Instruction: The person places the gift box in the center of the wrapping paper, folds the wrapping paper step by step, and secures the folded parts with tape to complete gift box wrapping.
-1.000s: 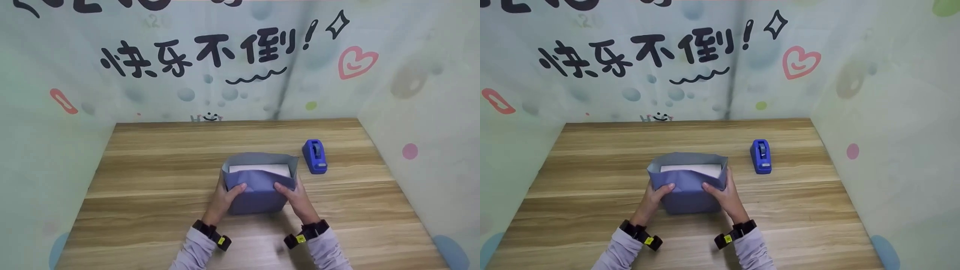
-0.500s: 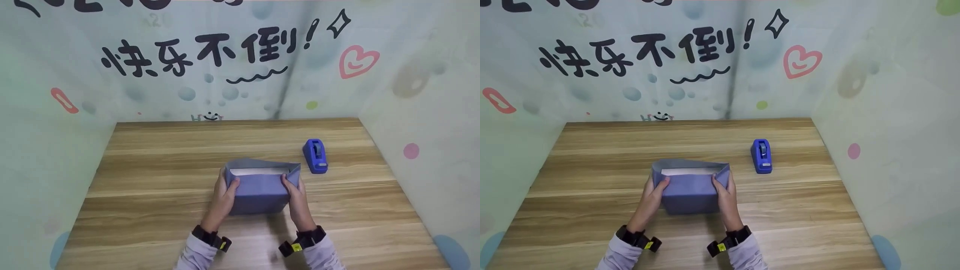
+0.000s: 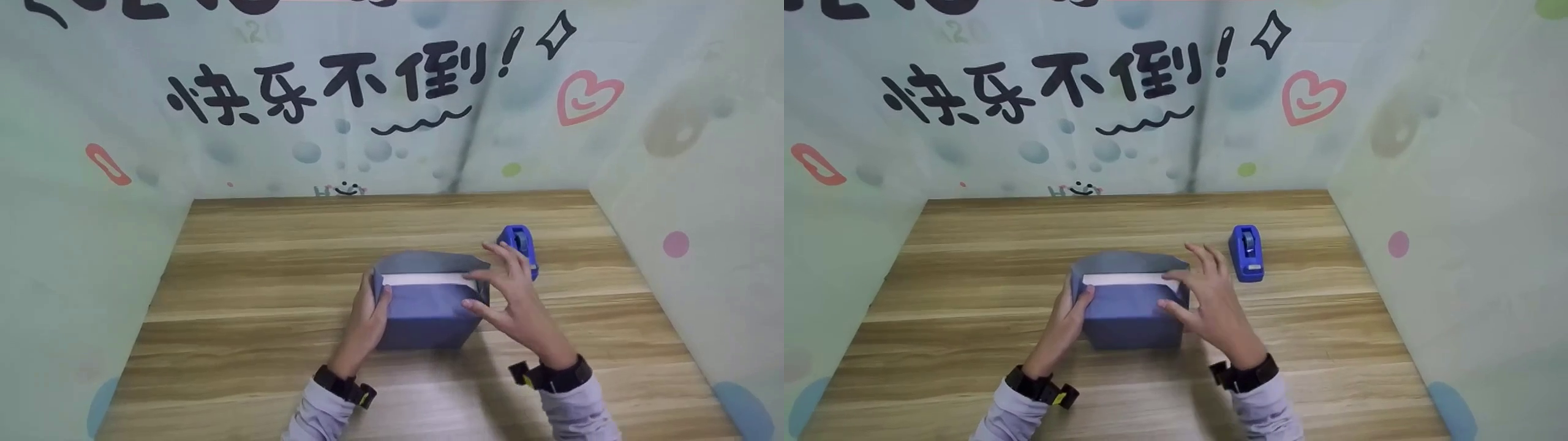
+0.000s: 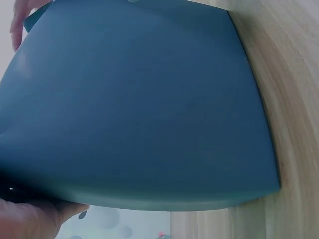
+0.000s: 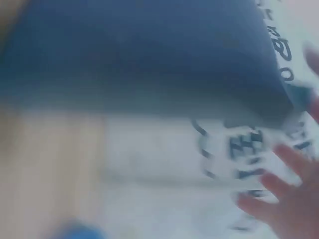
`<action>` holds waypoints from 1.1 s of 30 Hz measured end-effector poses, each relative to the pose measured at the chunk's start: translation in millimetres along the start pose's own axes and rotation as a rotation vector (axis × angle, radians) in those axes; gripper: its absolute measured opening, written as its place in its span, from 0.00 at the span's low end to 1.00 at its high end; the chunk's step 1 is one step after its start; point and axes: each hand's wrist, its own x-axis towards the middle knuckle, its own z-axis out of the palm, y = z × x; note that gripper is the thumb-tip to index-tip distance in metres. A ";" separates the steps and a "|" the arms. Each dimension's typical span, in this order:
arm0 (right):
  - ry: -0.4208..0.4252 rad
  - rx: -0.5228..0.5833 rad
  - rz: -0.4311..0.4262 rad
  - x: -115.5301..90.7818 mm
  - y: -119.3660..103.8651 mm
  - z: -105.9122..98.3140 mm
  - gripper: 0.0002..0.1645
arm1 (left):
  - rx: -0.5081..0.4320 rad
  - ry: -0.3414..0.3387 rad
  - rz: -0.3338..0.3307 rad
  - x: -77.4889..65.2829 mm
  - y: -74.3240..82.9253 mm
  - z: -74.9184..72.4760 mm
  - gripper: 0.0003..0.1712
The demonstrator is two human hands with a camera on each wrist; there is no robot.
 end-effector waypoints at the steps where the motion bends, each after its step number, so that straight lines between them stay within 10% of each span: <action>1: -0.052 -0.106 -0.064 3.7 4.7 -7.0 0.20 | 0.004 0.001 0.007 0.4 0.1 0.0 0.29; 6: -0.241 -0.280 -0.210 21.0 7.3 -41.2 0.18 | 0.022 -0.008 0.016 0.5 -1.2 -0.3 0.28; 12: -0.305 -0.180 -0.143 25.5 6.2 -51.9 0.13 | 0.027 -0.002 0.018 -0.7 -1.5 -0.3 0.30; 16: -0.172 0.078 0.064 16.7 6.0 -37.9 0.17 | 0.018 0.002 0.010 0.6 -2.0 0.5 0.30; 21: -0.065 0.492 0.450 -4.9 3.6 0.1 0.46 | -0.008 0.000 -0.060 -2.0 -2.1 1.0 0.34; 26: 0.011 0.738 0.788 -15.9 -2.0 38.6 0.38 | -0.108 0.009 -0.111 -4.8 -3.6 2.6 0.36; 33: 0.227 0.791 0.850 -10.0 -5.7 52.7 0.28 | -0.242 0.147 -0.151 -6.2 0.1 11.3 0.31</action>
